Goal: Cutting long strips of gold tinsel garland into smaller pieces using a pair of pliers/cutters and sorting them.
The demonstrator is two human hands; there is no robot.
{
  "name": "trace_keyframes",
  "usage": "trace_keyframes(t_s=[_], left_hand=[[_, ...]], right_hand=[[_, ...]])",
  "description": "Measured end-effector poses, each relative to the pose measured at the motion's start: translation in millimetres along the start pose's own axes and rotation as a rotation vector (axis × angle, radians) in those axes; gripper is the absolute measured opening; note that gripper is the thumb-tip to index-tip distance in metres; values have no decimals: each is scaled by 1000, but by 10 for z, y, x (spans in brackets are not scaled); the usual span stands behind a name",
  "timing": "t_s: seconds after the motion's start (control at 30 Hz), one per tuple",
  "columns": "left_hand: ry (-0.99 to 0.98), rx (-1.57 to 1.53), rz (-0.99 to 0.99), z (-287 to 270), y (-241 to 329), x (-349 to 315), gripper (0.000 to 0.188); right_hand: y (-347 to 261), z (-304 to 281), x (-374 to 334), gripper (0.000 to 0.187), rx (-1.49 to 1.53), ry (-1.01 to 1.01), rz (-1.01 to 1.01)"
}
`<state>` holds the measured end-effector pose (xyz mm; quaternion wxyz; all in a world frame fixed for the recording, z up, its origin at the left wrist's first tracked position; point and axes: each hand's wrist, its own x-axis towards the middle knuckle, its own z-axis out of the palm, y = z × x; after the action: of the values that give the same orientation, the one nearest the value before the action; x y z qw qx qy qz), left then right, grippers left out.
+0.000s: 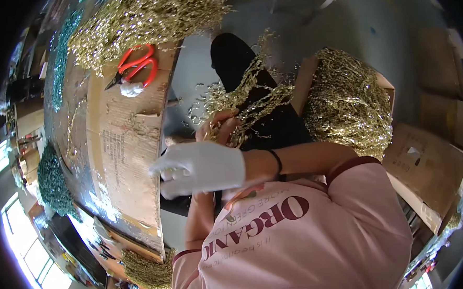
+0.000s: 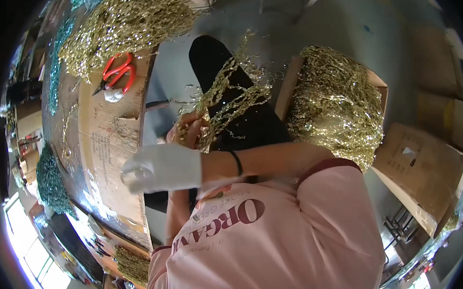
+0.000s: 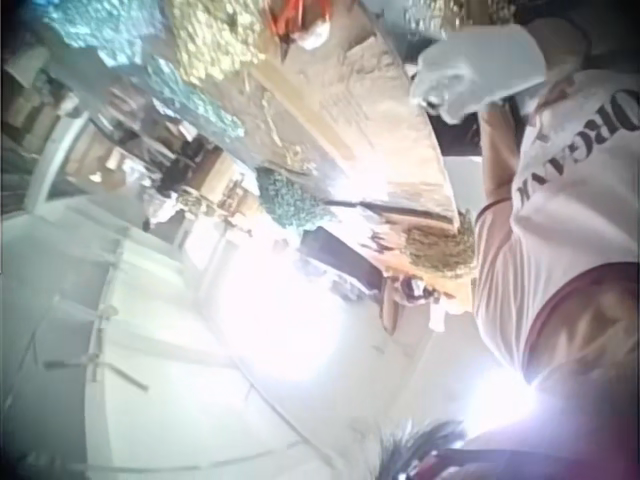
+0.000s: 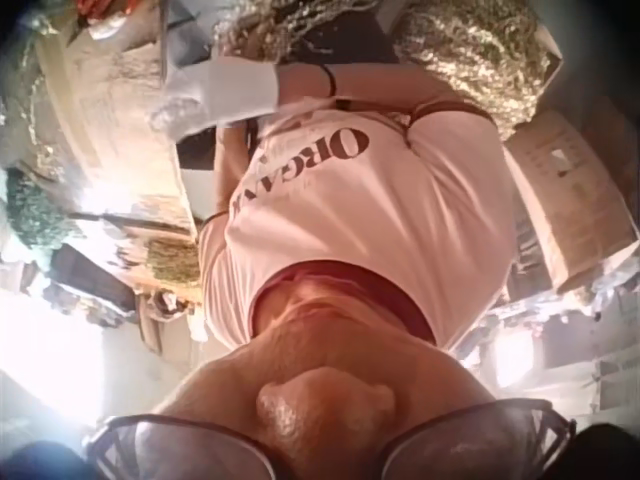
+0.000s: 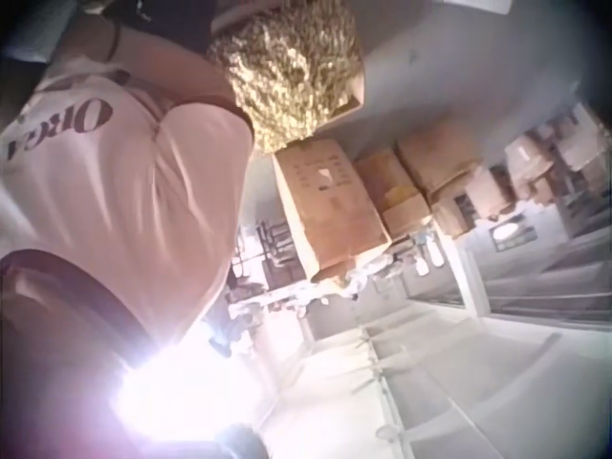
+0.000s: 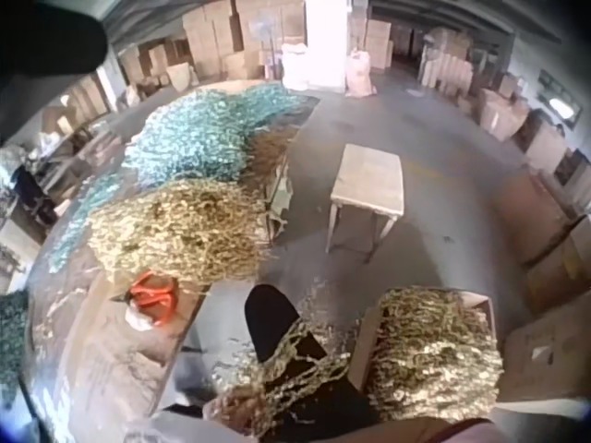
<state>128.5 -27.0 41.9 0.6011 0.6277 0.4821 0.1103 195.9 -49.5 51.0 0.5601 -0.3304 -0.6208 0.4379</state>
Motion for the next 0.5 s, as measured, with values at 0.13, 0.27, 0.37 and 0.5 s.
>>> trace_keyframes(t_s=[0.13, 0.27, 0.37, 0.5], left_hand=[[70, -79, 171, 33, -949, 9, 34], [-10, -1190, -37, -40, -825, 29, 25], [-131, -1123, 61, -101, -865, 3, 20], [-16, -619, 203, -151, -664, -106, 15]], right_hand=[[4, -471, -101, 33, -350, 40, -59], [650, -1368, -457, 29, -877, 163, 90], [645, -1402, -348, 34, -854, 135, 58], [896, -1249, -31, 39, -971, -357, 50]])
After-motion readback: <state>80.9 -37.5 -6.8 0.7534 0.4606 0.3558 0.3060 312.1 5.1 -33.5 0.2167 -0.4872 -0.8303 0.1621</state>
